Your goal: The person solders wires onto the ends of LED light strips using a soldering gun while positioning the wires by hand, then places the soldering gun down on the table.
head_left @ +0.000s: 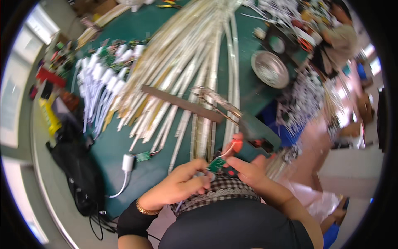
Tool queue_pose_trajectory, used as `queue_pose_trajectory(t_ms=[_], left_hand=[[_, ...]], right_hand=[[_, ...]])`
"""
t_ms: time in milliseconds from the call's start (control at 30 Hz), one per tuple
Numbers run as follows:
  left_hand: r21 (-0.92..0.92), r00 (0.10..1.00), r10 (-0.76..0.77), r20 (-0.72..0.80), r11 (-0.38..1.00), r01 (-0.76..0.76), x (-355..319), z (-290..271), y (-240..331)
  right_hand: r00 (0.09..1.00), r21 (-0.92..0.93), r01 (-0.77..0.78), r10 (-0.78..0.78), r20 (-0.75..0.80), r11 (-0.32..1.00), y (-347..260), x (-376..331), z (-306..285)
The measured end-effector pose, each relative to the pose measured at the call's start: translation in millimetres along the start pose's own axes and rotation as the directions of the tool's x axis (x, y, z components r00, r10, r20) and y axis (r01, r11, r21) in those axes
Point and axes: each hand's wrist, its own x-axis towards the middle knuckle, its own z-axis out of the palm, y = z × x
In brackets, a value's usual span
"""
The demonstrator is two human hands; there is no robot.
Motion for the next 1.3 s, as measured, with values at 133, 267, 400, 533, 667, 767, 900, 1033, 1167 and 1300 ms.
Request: queue_pose_trajectory(t_ms=[133,267,400,533,667,767,900,1033,1167,1300], left_hand=[[-0.007,0.999,-0.011,-0.053,1.0,0.011,5,-2,-1],[0.068,0.996,0.038,-0.086,0.997,-0.032,6,4,2],[0.447,0.987,0.146,-0.069,0.889,-0.1,8,9,4],[0.563,0.96,0.22,-0.171,0.822,-0.088,11,23,18],[0.75,0.757,0.631,-0.167,0.58,-0.318,25,30,17],[0.8,0.644,0.764,0.04,0.362,-0.479,42,27,23],[0.724,0.767,0.639,-0.056,0.555,-0.409,45,29,13],[0.628,0.783,0.606,-0.142,0.667,-0.402,47,31,5],[0.446,0.773,0.562,-0.295,0.796,-0.408,46,33,-9],[0.462,0.745,0.605,-0.281,0.766,-0.448,51,36,-23]], right_hand=[[0.999,0.049,0.036,-0.037,0.023,0.998,-6,3,-5],[0.993,0.078,0.098,-0.103,0.063,0.992,-3,4,-9],[0.999,0.07,0.041,-0.042,0.006,0.997,-6,8,-8],[0.996,0.067,0.078,-0.081,0.034,0.995,-7,8,-12],[0.995,0.051,0.088,-0.09,0.035,0.995,-10,8,-10],[0.997,0.046,0.072,-0.072,0.004,0.996,-7,8,-11],[0.996,0.08,0.088,-0.088,-0.005,0.993,2,8,-11],[0.998,0.09,0.06,-0.06,0.0,0.994,1,6,-10],[0.999,0.084,0.004,-0.007,0.038,0.996,-3,4,-7],[1.0,0.128,0.005,-0.006,0.008,0.992,0,2,-3]])
